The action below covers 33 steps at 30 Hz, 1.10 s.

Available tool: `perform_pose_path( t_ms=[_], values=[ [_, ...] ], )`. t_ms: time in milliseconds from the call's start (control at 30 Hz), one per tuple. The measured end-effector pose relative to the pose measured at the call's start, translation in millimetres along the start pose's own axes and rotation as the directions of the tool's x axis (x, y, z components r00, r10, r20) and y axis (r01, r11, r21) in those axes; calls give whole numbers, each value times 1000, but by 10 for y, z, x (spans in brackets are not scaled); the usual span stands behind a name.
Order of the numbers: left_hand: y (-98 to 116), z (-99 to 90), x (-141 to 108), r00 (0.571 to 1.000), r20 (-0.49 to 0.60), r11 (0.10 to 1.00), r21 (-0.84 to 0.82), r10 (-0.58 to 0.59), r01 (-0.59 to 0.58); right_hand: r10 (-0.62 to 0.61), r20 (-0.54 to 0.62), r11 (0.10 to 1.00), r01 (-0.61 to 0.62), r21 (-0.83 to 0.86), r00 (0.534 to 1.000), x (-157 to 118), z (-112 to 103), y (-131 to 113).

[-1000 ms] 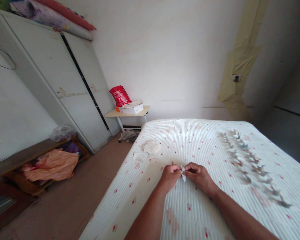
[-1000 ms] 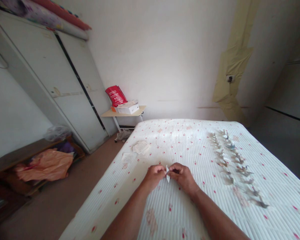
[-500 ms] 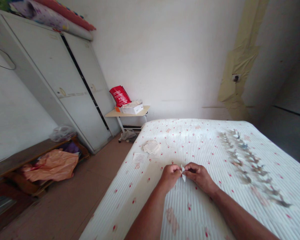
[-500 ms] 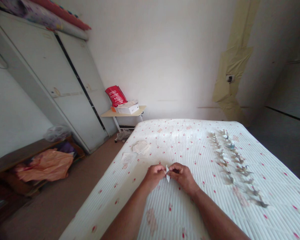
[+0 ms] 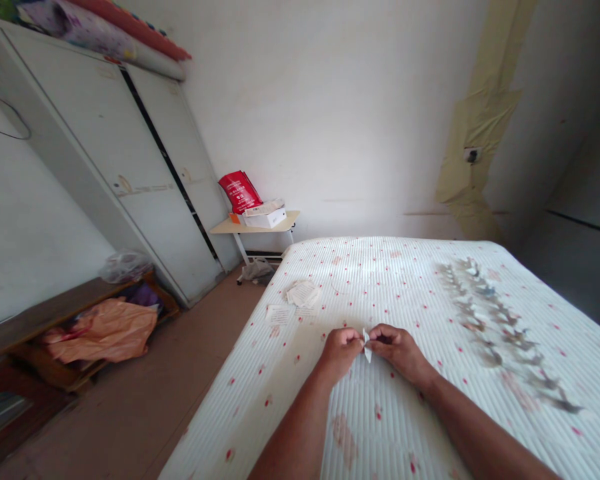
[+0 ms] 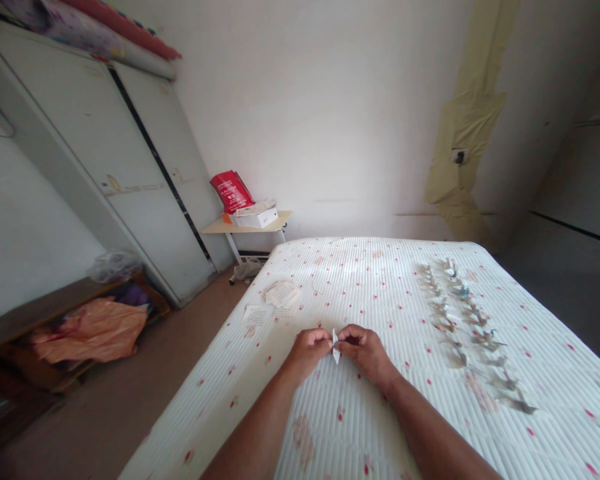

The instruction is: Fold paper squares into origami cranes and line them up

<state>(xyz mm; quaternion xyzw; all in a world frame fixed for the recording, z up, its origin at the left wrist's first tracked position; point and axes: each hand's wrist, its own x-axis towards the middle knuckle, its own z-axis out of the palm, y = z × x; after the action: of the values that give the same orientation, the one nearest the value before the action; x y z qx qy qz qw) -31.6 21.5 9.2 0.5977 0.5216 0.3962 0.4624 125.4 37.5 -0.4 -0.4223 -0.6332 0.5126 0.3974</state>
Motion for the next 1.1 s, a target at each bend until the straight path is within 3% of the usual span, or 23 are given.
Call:
perform_pose_path(
  t_ms=[433,633,800,1100],
  values=[
    [53,-6,-18,1000,7,999,-38,-24,24,-14,-43,1000,15,11,999,-5,8,-84],
    [40,-14,-7,1000,17,998,-55,-26,27,33,28,999,-34,25,999,2,-20,-103],
    [62,-32,-24,997,67,997,-69,-30,34,65,20,997,-65,48,998,18,-43,-80],
    [63,-16,-20,998,48,997,-69,-34,37,96,49,993,-99,63,994,27,-87,-73]
  ],
)
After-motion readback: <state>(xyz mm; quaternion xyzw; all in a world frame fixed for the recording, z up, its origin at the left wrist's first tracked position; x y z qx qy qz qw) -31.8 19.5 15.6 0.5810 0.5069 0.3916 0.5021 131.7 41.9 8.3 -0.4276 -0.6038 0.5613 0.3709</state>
